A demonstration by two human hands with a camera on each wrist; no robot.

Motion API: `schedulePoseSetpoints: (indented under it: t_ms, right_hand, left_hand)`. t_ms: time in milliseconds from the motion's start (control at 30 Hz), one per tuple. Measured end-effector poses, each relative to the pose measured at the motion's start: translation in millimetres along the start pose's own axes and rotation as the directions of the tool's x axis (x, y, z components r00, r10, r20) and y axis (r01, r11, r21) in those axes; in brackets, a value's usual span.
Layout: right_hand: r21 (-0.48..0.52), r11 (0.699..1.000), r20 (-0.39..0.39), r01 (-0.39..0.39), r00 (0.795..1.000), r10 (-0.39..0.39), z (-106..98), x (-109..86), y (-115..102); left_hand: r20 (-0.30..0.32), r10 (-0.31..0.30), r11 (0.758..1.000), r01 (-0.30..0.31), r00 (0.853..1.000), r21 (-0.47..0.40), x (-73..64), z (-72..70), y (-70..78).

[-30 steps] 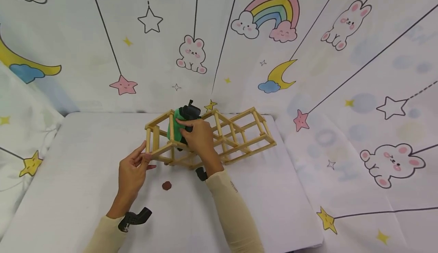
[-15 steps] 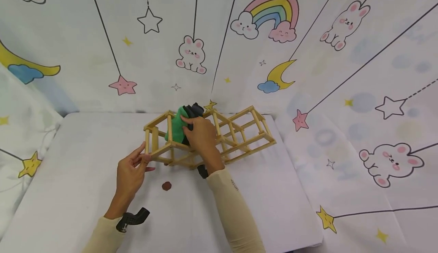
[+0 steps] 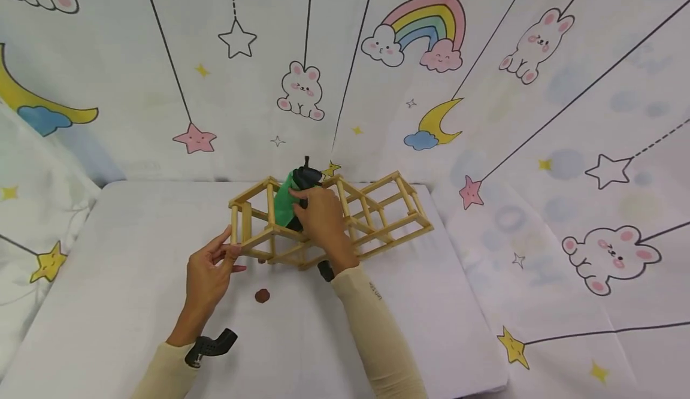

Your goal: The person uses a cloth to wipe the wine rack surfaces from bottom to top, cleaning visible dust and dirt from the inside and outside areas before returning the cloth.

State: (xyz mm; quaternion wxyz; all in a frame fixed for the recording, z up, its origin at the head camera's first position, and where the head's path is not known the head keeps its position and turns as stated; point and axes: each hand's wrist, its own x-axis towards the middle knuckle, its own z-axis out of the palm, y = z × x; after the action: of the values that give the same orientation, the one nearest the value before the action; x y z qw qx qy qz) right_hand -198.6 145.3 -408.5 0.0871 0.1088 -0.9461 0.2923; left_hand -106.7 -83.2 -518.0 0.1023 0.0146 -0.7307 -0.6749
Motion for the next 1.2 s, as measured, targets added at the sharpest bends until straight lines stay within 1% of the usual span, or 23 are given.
schedulePoseSetpoints:
  t_ms: [67, 100, 167, 200, 267, 333, 400, 433, 500, 567, 633, 667, 700, 733, 767, 800, 833, 900, 933, 1000, 1067, 1133, 1200]
  right_hand:
    - [-0.020, 1.000, 0.072, 0.009, 0.997, -0.007, -9.6, 2.6, -2.7]
    - [-0.004, 1.000, 0.066, 0.019, 0.998, -0.018, -16.6, 3.7, -6.5]
    - [0.068, 0.996, -0.002, 0.064, 0.998, -0.064, -30.2, 6.3, -16.1]
    - [0.122, 0.987, -0.051, 0.107, 0.994, -0.102, -35.5, 7.7, -21.5]
    - [0.235, 0.945, -0.133, 0.226, 0.971, -0.199, -42.2, 11.9, -32.1]
    - [0.347, 0.887, -0.141, 0.304, 0.952, -0.271, -43.4, 17.9, -42.8]
    - [0.443, 0.834, -0.088, 0.328, 0.942, -0.323, -39.0, 24.6, -52.8]
    - [0.479, 0.817, -0.053, 0.322, 0.939, -0.339, -34.2, 28.7, -56.8]
    - [0.528, 0.807, 0.041, 0.263, 0.942, -0.334, -23.1, 35.6, -62.7]
    - [0.524, 0.828, 0.130, 0.200, 0.942, -0.310, -9.9, 41.8, -64.6]
    - [0.443, 0.883, 0.223, 0.154, 0.935, -0.275, 2.4, 47.3, -63.0]
    - [0.373, 0.916, 0.260, 0.151, 0.930, -0.260, 7.5, 49.4, -61.9]
    - [0.276, 0.946, 0.290, 0.168, 0.924, -0.249, 11.4, 51.1, -61.5]
    - [0.166, 0.964, 0.308, 0.209, 0.917, -0.252, 14.7, 52.7, -61.1]
    - [0.057, 0.966, 0.323, 0.254, 0.910, -0.258, 16.3, 53.9, -61.7]
    - [-0.048, 0.951, 0.333, 0.305, 0.902, -0.273, 16.9, 54.9, -63.0]
    - [-0.134, 0.926, 0.334, 0.352, 0.896, -0.293, 16.7, 56.0, -65.2]
    - [-0.265, 0.863, 0.326, 0.430, 0.882, -0.339, 14.0, 57.3, -71.2]
    - [-0.305, 0.837, 0.327, 0.454, 0.875, -0.356, 12.0, 57.8, -74.8]
    - [-0.368, 0.794, 0.339, 0.485, 0.865, -0.371, 8.9, 58.8, -81.7]
    - [-0.409, 0.762, 0.370, 0.503, 0.854, -0.365, 8.4, 59.6, -87.2]
    - [-0.435, 0.740, 0.434, 0.514, 0.839, -0.328, 9.9, 60.2, -91.2]
    - [-0.437, 0.730, 0.506, 0.525, 0.815, -0.284, 13.0, 61.5, -92.0]
  left_hand:
    - [-0.005, 0.005, 1.000, -0.005, 1.000, -0.001, 0.3, -0.3, -0.3]
    - [-0.009, 0.006, 1.000, -0.006, 1.000, -0.005, 0.4, -0.4, -0.2]
    - [-0.009, 0.008, 1.000, -0.008, 1.000, -0.010, 0.8, -0.4, 0.0]
    - [-0.009, 0.009, 1.000, -0.009, 1.000, -0.012, 1.1, -0.2, 0.0]
    - [-0.011, 0.005, 1.000, -0.005, 1.000, -0.014, 1.1, 0.2, 0.2]
    - [-0.016, 0.001, 1.000, -0.001, 1.000, -0.012, 1.1, 1.0, 0.0]
    - [-0.021, -0.004, 1.000, 0.003, 1.000, -0.008, 0.6, 1.5, -0.1]
    - [-0.024, -0.005, 1.000, 0.005, 1.000, -0.006, 0.4, 1.8, -0.6]
    - [-0.026, -0.009, 1.000, 0.009, 1.000, 0.001, -0.1, 2.5, -1.3]
    - [-0.023, -0.011, 1.000, 0.011, 1.000, 0.004, -0.6, 3.3, -2.0]
    - [-0.018, -0.014, 1.000, 0.014, 1.000, 0.001, -1.1, 4.3, -2.9]
    - [-0.015, -0.016, 1.000, 0.016, 1.000, 0.002, -1.5, 4.7, -3.0]
    - [-0.012, -0.016, 1.000, 0.016, 1.000, -0.001, -1.9, 4.9, -3.2]
    - [-0.010, -0.016, 1.000, 0.016, 1.000, -0.002, -2.3, 4.9, -3.1]
    - [-0.008, -0.018, 1.000, 0.018, 1.000, -0.005, -2.6, 4.8, -3.0]
    - [-0.007, -0.018, 1.000, 0.018, 1.000, -0.006, -2.8, 4.5, -2.9]
    - [-0.008, -0.019, 1.000, 0.019, 1.000, -0.006, -2.7, 4.1, -2.6]
    - [-0.010, -0.020, 1.000, 0.020, 1.000, -0.010, -2.3, 3.0, -1.9]
    - [-0.012, -0.020, 1.000, 0.020, 1.000, -0.011, -1.7, 2.5, -1.5]
    - [-0.014, -0.019, 1.000, 0.018, 1.000, -0.018, -0.4, 1.7, -1.0]
    - [-0.016, -0.020, 1.000, 0.019, 1.000, -0.025, 0.6, 1.3, -0.8]
    - [-0.017, -0.022, 0.999, 0.021, 1.000, -0.031, 1.0, 1.4, -0.9]
    - [-0.015, -0.025, 0.999, 0.025, 1.000, -0.040, 0.6, 1.9, -1.0]
